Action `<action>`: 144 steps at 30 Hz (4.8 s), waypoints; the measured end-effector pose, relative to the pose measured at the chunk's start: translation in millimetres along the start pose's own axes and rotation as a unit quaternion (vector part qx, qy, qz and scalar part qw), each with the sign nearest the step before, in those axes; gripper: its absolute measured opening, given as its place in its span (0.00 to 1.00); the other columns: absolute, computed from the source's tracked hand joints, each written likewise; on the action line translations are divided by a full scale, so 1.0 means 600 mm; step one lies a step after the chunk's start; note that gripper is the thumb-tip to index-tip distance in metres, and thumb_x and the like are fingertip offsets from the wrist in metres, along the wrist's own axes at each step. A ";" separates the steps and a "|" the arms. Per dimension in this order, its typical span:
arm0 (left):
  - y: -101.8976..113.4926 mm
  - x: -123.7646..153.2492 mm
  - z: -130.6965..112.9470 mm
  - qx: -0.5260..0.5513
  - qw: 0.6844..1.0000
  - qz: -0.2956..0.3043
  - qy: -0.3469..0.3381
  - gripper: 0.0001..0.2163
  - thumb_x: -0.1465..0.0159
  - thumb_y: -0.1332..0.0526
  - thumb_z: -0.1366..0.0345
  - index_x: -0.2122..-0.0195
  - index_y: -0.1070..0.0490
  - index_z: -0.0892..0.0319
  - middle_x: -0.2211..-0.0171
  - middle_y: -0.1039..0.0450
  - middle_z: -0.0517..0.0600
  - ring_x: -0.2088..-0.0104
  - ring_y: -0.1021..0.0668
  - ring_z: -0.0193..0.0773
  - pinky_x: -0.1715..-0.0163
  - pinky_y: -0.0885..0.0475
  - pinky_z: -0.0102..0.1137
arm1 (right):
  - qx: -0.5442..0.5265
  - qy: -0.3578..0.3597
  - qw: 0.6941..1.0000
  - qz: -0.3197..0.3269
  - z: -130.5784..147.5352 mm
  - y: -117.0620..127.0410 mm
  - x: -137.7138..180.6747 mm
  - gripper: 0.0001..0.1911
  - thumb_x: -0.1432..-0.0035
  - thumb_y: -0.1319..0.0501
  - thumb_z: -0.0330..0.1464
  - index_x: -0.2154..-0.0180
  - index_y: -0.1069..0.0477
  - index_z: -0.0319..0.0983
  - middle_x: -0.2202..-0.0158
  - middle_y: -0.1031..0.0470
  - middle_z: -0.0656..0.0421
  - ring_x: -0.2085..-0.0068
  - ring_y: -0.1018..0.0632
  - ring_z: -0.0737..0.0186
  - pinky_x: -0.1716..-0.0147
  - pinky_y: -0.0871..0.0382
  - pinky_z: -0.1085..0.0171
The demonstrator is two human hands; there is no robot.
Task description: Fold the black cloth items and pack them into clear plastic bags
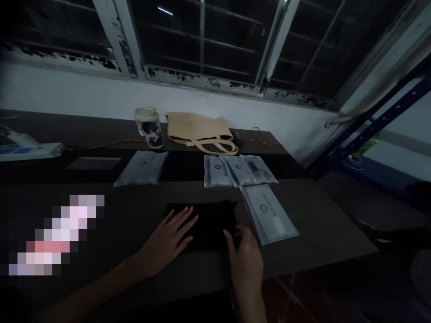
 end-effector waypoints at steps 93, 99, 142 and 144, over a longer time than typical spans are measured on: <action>0.033 0.032 0.098 0.243 0.962 -0.040 0.117 0.32 0.47 0.51 0.80 0.40 0.42 0.55 0.40 0.38 0.48 0.42 0.32 0.38 0.42 0.37 0.37 | 0.331 0.132 0.934 -0.027 -0.020 0.018 -0.115 0.13 0.40 0.51 0.22 0.59 0.30 0.33 0.62 0.24 0.48 0.58 0.23 0.53 0.60 0.33 0.61; 0.079 0.095 0.201 0.314 0.840 -0.241 0.371 0.19 0.40 0.46 0.66 0.48 0.32 0.62 0.57 0.22 0.52 0.56 0.22 0.49 0.59 0.24 0.37 | 0.217 0.187 0.956 0.057 0.037 -0.039 -0.024 0.22 0.47 0.52 0.16 0.56 0.30 0.37 0.61 0.23 0.52 0.59 0.23 0.59 0.61 0.32 0.66; -0.023 0.013 -0.014 0.063 0.994 0.082 0.021 0.29 0.44 0.53 0.82 0.41 0.41 0.61 0.42 0.36 0.56 0.42 0.35 0.52 0.45 0.38 0.51 | 0.107 0.348 0.930 0.044 0.123 -0.058 0.055 0.25 0.51 0.49 0.16 0.53 0.31 0.40 0.51 0.29 0.53 0.50 0.28 0.54 0.51 0.29 0.52; -0.014 0.008 -0.027 0.076 0.994 0.075 -0.009 0.30 0.45 0.53 0.83 0.41 0.41 0.58 0.42 0.36 0.54 0.42 0.35 0.50 0.44 0.40 0.51 | 0.089 0.373 0.923 0.044 0.141 -0.058 0.058 0.26 0.49 0.49 0.17 0.49 0.33 0.39 0.47 0.31 0.53 0.47 0.30 0.54 0.48 0.33 0.50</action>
Point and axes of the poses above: each hand's wrist, its own x-axis away from the middle knuckle, its own y-axis out of the back of the hand, z = x × y, the point moved 10 cm from there along -x, towards the middle knuckle
